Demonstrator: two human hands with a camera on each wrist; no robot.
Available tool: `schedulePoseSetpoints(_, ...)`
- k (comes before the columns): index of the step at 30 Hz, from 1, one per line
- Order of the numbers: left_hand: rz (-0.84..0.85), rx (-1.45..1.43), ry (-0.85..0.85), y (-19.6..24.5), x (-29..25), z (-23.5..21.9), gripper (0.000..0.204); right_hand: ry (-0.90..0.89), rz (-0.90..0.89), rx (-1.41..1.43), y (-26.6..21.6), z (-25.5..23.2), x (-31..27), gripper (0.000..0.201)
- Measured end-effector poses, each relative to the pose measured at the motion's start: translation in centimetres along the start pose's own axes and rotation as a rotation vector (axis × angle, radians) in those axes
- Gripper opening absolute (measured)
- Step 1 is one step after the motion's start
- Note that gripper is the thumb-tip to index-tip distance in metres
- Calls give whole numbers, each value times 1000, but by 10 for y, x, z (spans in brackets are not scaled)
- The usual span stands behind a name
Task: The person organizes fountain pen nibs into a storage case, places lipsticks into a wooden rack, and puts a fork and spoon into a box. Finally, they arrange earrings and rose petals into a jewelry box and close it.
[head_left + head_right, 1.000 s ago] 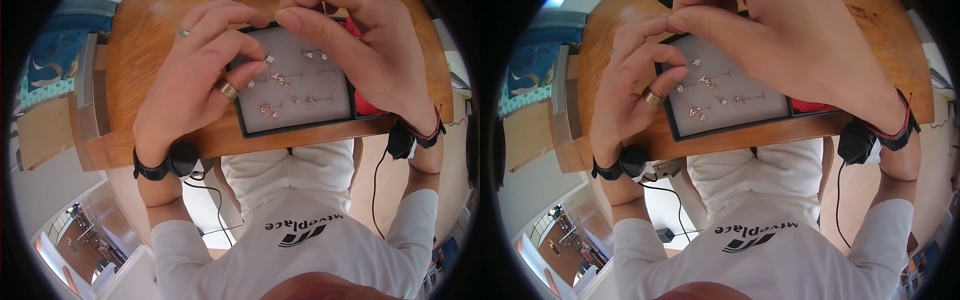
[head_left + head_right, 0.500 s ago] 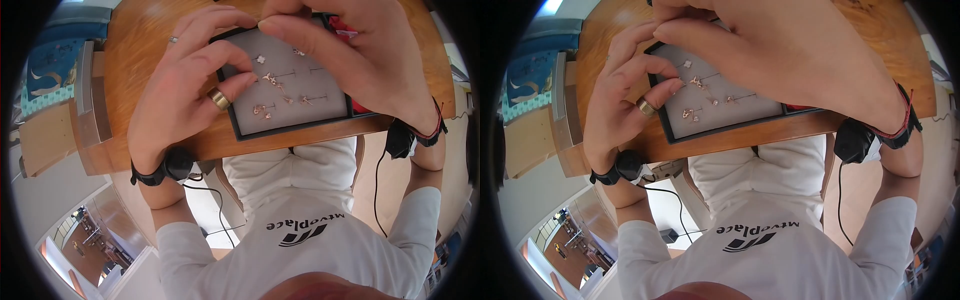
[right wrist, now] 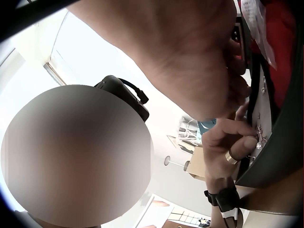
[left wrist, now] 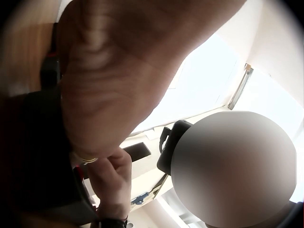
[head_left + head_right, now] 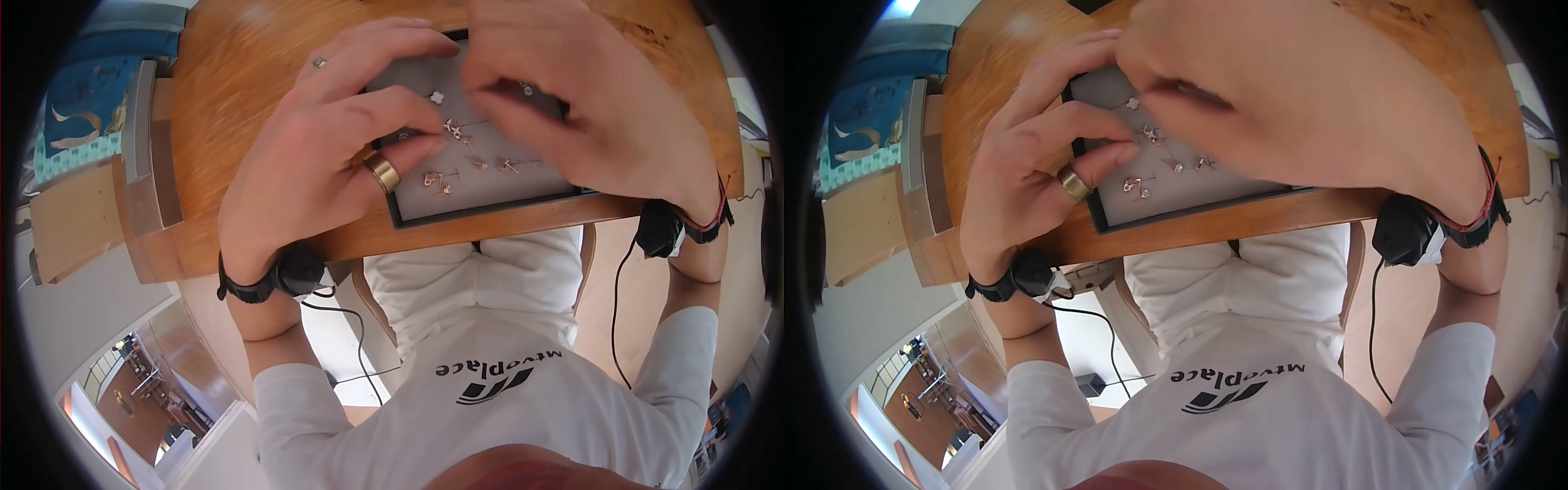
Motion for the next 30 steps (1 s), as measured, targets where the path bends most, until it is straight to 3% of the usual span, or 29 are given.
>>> schedulePoseSetpoints(4,-47,-82,25,-1,1,-1,14,-26,-86,-54,-2,8,-1,9)
schedulePoseSetpoints(7,-123,68,-43,6,8,-4,12,-29,-117,-74,-2,14,-1,10)
schedulePoseSetpoints(10,-117,55,-28,4,6,-2,12,-28,-133,-86,-1,16,-2,10)
schedulePoseSetpoints(12,-55,-32,77,1,1,-2,14,-30,-140,-93,0,16,-2,11)
schedulePoseSetpoints(22,-61,-80,41,-1,2,4,20,-63,-120,-139,1,9,-4,14)
schedulePoseSetpoints(25,-55,-68,6,0,3,8,22,3,-212,-91,4,9,-6,14)
schedulePoseSetpoints(28,-28,-50,23,0,3,9,23,-115,-112,-173,-1,8,-3,14)
schedulePoseSetpoints(30,-37,-45,36,-1,2,9,20,-99,-134,-115,2,10,-3,14)
Point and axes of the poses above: each hand's wrist, its own x-axis towards the middle knuckle, its own z-axis out of the palm, y = z × x, the point moved 5 cm from there along x, towards the middle knuckle, and after that the axes turned 2 degrees about -z, right-handed, at the moved point
